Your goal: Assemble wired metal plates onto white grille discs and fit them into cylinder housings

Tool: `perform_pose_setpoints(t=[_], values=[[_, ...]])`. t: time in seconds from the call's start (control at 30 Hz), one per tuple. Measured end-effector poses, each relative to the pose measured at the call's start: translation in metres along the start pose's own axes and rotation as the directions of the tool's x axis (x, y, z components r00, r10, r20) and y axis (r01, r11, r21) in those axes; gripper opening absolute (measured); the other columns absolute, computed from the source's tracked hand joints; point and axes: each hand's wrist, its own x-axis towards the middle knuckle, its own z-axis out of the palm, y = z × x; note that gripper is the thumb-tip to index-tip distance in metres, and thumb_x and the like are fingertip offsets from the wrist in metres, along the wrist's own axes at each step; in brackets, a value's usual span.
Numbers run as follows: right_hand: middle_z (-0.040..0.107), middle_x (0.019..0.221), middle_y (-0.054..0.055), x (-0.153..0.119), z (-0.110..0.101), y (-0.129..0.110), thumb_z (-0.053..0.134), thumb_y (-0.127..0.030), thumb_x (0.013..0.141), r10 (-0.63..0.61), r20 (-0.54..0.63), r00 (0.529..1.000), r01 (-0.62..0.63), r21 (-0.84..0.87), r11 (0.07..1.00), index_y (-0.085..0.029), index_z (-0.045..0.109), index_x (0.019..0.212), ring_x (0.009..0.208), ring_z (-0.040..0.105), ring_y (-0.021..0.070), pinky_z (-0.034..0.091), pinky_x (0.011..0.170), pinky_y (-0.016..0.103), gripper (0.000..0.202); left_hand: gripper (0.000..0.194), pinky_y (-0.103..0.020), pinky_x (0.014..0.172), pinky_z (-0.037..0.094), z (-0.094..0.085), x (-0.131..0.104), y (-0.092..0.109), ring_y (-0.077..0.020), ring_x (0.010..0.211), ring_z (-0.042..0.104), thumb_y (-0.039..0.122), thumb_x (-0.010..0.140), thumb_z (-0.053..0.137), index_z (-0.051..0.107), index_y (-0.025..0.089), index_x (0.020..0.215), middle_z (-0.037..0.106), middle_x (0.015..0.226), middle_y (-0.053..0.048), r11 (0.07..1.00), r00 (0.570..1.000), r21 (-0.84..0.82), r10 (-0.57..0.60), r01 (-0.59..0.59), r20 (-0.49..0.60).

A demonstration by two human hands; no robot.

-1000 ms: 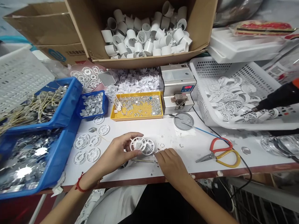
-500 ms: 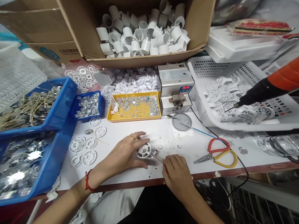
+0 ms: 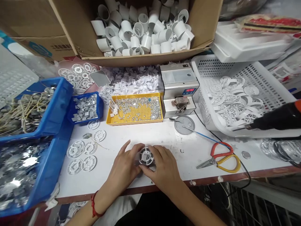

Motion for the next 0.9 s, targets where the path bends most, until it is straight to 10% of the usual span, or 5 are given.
perform_pose_setpoints(t=[0.4,0.9], values=[[0.068,0.094,0.003,0.025,-0.019,-0.015,0.081,-0.018,0.059,0.391,0.261,0.883,-0.444,0.192,0.875,-0.023,0.067,0.097,0.088,0.066,0.0236,0.055,0.079,0.040,0.040,0.052,-0.051,0.111,0.044,0.003,0.002,-0.004,-0.0185,0.079,0.071,-0.003,0.068,0.043,0.039,0.021,0.114,0.070,0.095,-0.001,0.989,0.987,-0.067,0.126,-0.133,-0.100],[0.068,0.095,0.006,0.032,-0.022,-0.005,0.082,-0.022,0.068,0.169,0.331,0.928,-0.188,0.027,0.982,-0.020,0.067,0.101,0.090,0.063,0.0240,0.053,0.078,0.038,0.037,0.052,-0.044,0.103,0.051,0.008,0.001,-0.003,-0.0219,0.089,0.072,-0.003,0.072,0.047,0.040,0.021,0.117,0.071,0.097,-0.003,0.992,0.995,-0.095,0.073,-0.079,-0.061]])
